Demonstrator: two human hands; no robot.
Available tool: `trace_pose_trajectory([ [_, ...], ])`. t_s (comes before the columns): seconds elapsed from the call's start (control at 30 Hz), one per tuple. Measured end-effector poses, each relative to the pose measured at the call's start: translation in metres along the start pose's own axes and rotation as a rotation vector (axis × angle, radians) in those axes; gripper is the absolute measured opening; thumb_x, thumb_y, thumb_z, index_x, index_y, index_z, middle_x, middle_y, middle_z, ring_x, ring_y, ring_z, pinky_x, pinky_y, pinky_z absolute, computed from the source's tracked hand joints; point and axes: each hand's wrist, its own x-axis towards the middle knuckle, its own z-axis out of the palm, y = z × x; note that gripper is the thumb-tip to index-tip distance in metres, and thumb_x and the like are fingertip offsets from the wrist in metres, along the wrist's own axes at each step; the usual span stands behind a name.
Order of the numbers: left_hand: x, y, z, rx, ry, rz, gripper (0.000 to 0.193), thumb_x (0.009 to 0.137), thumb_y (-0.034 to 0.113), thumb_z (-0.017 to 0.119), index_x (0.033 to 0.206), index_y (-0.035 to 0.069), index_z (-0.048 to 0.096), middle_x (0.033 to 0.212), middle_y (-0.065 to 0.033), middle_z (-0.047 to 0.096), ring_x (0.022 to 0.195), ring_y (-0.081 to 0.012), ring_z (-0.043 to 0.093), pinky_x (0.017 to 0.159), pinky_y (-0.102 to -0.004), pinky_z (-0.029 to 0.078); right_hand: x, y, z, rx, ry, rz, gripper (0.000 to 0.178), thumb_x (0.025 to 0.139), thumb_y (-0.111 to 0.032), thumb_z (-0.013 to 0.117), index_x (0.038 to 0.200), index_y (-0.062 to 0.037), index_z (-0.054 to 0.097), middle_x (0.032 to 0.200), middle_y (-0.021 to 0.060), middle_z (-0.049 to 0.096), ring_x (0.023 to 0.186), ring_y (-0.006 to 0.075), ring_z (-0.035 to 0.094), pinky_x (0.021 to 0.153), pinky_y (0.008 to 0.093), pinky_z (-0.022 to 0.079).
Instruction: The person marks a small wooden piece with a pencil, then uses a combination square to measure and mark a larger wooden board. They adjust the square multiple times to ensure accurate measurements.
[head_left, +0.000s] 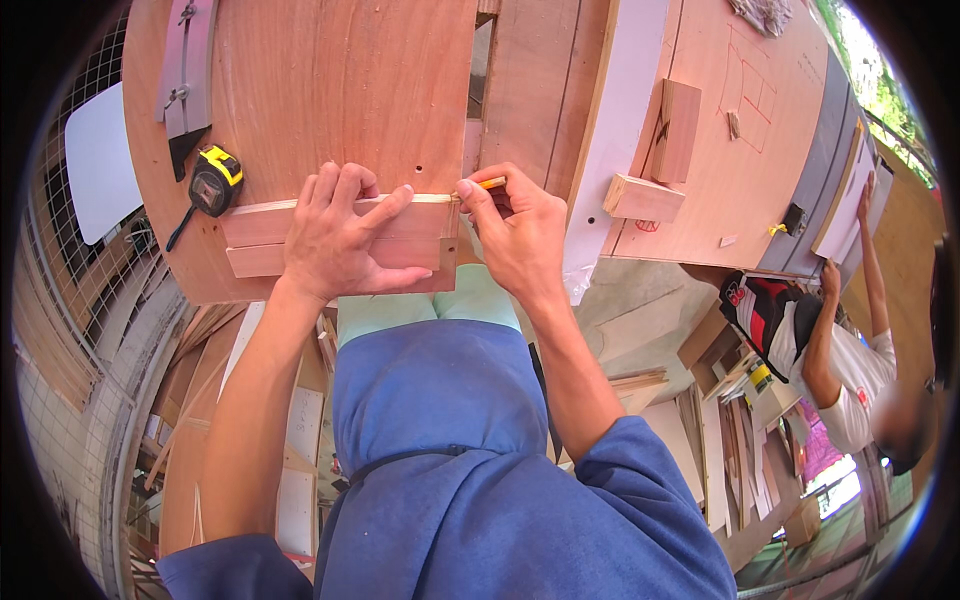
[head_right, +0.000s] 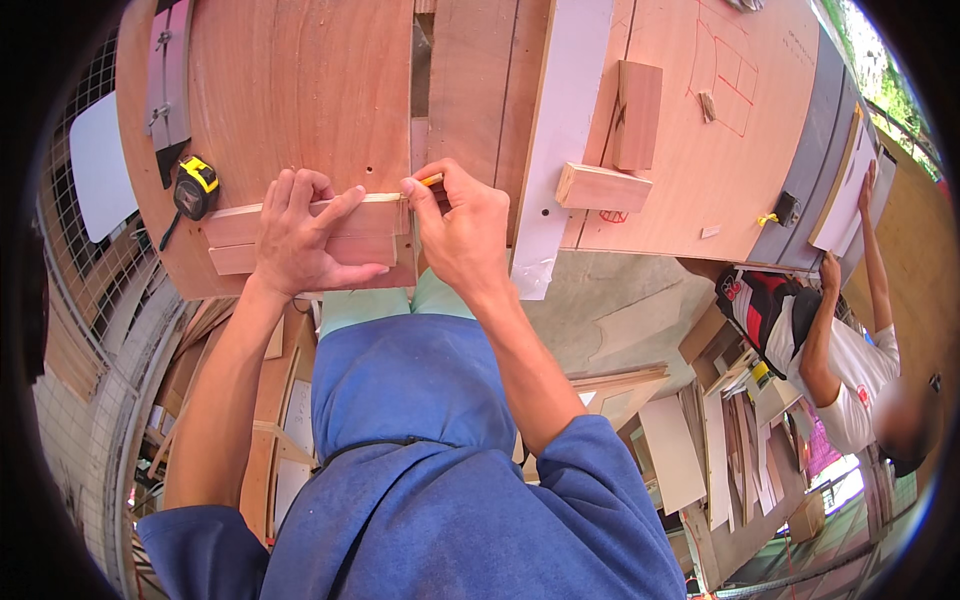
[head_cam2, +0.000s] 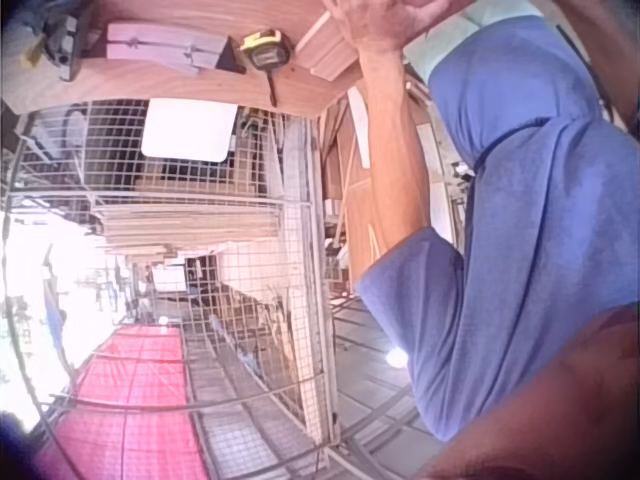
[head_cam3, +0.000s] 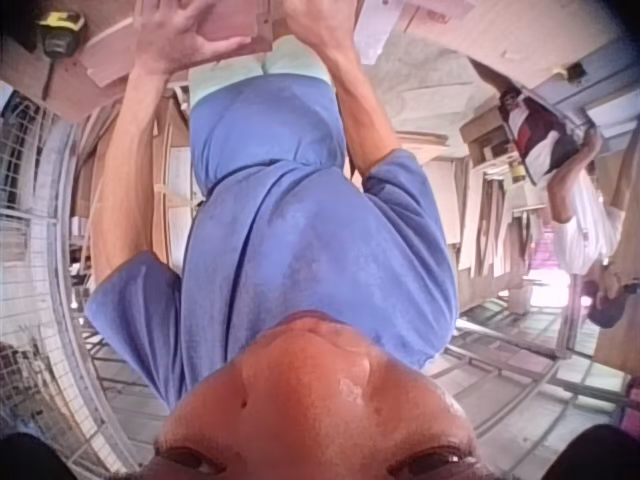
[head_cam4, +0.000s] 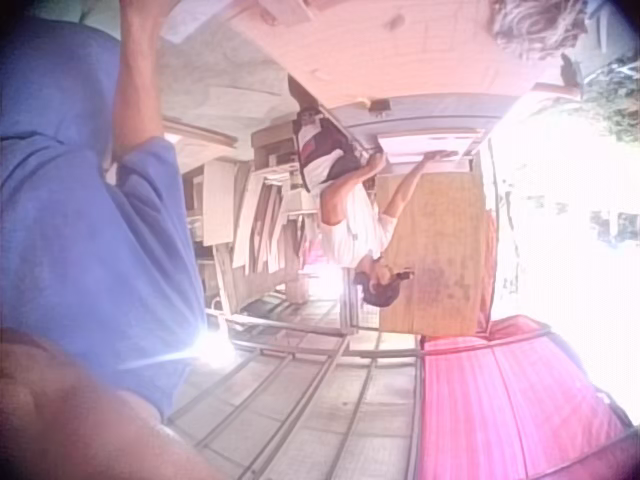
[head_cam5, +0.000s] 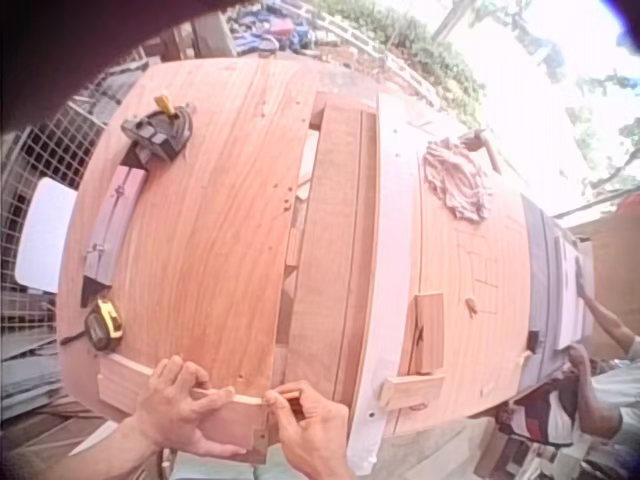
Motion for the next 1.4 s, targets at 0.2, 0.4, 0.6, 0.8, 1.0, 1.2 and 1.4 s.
trace_pose_trajectory([
  [0.2,0.000,0.000,-0.001,0.002,-0.002,-0.003,0.079,0.059,0.066,0.089,0.124,0.023,0.071,0.105,-0.0056,0.047,0.095,-0.0278,0.051,0.081,-0.0441,0.046,0.000,-0.001,0.001,-0.030,0.023,-0.044,0.016,0.101,-0.012,0.075,0.095,0.0032,0.072,0.075,0.0117,0.075,0.069,0.0159,0.074,0.064,0.0316,0.056],
  [0.4,-0.001,0.000,0.001,-0.002,-0.001,-0.003,0.081,0.058,0.065,0.090,0.125,0.024,0.070,0.105,-0.0056,0.047,0.096,-0.0279,0.051,0.081,-0.0446,0.046,0.000,0.000,-0.001,-0.048,-0.011,-0.044,0.016,0.103,-0.013,0.075,0.098,0.0021,0.073,0.079,0.0057,0.076,0.075,0.0097,0.073,0.067,0.0266,0.057],
  [0.6,-0.001,-0.001,0.001,-0.002,-0.005,-0.003,0.082,0.057,0.065,0.091,0.125,0.024,0.070,0.105,-0.0057,0.047,0.096,-0.0283,0.051,0.081,-0.0447,0.046,0.003,0.001,-0.004,0.050,-0.038,0.064,0.017,0.101,-0.012,0.074,0.094,0.0037,0.072,0.075,0.0108,0.076,0.072,0.0139,0.075,0.066,0.0299,0.057],
  [0.8,-0.002,-0.001,0.001,-0.002,-0.009,-0.008,0.082,0.058,0.065,0.090,0.125,0.024,0.070,0.105,-0.0058,0.048,0.097,-0.0285,0.051,0.081,-0.0449,0.046,0.004,-0.004,-0.007,0.069,-0.064,0.086,0.018,0.101,-0.012,0.074,0.094,0.0041,0.072,0.077,0.0108,0.077,0.075,0.0134,0.076,0.068,0.0294,0.057],
  [1.0,0.002,0.000,-0.002,0.008,-0.001,0.006,0.080,0.059,0.066,0.089,0.124,0.023,0.071,0.103,-0.0055,0.048,0.096,-0.0283,0.051,0.080,-0.0442,0.045,0.002,0.008,-0.020,0.442,-0.052,0.108,0.016,0.106,-0.013,0.070,0.098,0.0002,0.069,0.088,0.0086,0.075,0.081,0.0131,0.073,0.074,0.0281,0.059],
  [1.2,0.000,0.002,0.002,0.009,0.022,0.018,0.078,0.061,0.069,0.088,0.122,0.022,0.071,0.103,-0.0050,0.048,0.095,-0.0275,0.050,0.078,-0.0432,0.044,-0.022,0.011,-0.045,0.675,-0.085,0.143,0.022,0.111,-0.018,0.061,0.096,-0.0026,0.062,0.091,0.0086,0.073,0.082,0.0130,0.070,0.074,0.0293,0.059],
  [1.4,-0.002,0.001,-0.003,0.021,0.034,0.048,0.079,0.060,0.066,0.090,0.122,0.022,0.070,0.103,-0.0058,0.049,0.095,-0.0281,0.050,0.080,-0.0435,0.044,-0.068,0.022,-0.035,0.397,-0.191,0.193,0.023,0.111,-0.018,0.060,0.094,-0.0031,0.062,0.088,0.0048,0.072,0.079,0.0095,0.065,0.073,0.0281,0.056],
])
